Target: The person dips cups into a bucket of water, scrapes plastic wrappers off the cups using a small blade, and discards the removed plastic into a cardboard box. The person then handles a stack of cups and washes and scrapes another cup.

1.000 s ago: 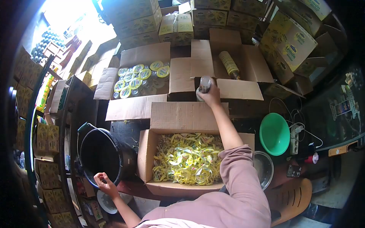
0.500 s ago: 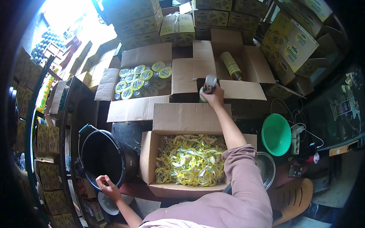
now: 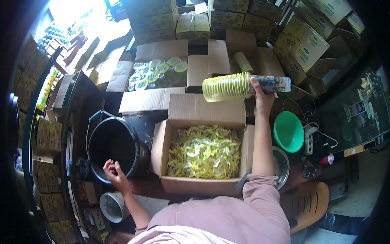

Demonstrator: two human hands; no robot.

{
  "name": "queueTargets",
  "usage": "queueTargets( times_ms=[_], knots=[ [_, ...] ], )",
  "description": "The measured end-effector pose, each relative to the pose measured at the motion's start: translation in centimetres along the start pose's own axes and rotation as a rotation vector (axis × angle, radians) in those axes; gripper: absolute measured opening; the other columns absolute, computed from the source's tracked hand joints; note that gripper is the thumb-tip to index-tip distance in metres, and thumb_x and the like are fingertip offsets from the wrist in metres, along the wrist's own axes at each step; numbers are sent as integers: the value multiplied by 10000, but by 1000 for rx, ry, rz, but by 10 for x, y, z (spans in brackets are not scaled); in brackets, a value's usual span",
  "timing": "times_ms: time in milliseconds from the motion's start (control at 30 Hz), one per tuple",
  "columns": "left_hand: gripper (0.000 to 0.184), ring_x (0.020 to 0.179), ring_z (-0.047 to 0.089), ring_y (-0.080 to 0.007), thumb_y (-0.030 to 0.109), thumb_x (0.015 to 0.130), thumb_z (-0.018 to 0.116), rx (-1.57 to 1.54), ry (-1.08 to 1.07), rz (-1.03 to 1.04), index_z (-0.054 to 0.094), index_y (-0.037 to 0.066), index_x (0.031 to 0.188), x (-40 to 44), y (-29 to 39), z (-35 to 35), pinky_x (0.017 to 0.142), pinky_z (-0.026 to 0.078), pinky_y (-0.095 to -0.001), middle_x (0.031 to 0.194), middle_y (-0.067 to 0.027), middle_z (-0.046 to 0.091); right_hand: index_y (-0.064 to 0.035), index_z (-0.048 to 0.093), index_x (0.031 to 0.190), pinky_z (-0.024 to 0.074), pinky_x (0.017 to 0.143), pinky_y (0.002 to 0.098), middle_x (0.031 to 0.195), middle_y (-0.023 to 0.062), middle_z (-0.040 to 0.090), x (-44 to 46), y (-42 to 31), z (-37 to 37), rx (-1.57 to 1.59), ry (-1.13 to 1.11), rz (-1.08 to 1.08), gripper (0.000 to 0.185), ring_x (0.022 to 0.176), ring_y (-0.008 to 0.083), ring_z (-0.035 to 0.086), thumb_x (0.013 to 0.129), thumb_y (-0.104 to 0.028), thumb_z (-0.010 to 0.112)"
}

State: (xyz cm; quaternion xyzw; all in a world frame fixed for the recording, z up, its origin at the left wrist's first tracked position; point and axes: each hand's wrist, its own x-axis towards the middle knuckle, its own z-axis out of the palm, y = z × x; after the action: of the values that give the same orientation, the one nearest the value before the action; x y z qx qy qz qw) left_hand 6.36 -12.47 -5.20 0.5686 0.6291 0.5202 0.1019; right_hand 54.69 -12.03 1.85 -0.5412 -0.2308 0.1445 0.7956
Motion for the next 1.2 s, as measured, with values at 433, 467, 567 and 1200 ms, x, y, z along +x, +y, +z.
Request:
queueTargets(
  times_ms=[433, 467, 567, 1200],
  knots=[
    [253, 729, 569, -98, 42, 776, 627, -759, -770, 56, 524, 10, 1004, -38, 107, 35, 601, 447, -217, 864, -79, 602, -104, 545, 915, 402, 536, 143, 808, -58, 559, -191, -5, -5, 244, -22, 363, 324, 655, 4, 526, 676, -153, 759],
    [256, 715, 574, -100, 36, 770, 632, -736, -762, 79, 520, 10, 998, -38, 106, 32, 595, 449, -219, 848, -81, 603, -116, 546, 929, 378, 499, 139, 793, -71, 560, -196, -5, -5, 243, -20, 359, 326, 601, -15, 491, 680, -146, 754],
    [251, 682, 582, -102, 30, 765, 634, -749, -776, 68, 518, 6, 987, -35, 100, 24, 598, 456, -221, 795, -76, 603, -88, 534, 944, 499, 642, 209, 863, -23, 587, -206, -4, -8, 256, -41, 331, 245, 744, 64, 582, 759, -142, 686],
    [122, 675, 553, -225, 30, 800, 552, -552, -720, 384, 626, 62, 892, -20, 89, -14, 613, 440, -300, 767, -108, 543, -80, 538, 917, 487, 602, 184, 842, -5, 592, -245, -23, 18, 222, -4, 322, 272, 689, 51, 576, 721, -131, 720]
  ],
)
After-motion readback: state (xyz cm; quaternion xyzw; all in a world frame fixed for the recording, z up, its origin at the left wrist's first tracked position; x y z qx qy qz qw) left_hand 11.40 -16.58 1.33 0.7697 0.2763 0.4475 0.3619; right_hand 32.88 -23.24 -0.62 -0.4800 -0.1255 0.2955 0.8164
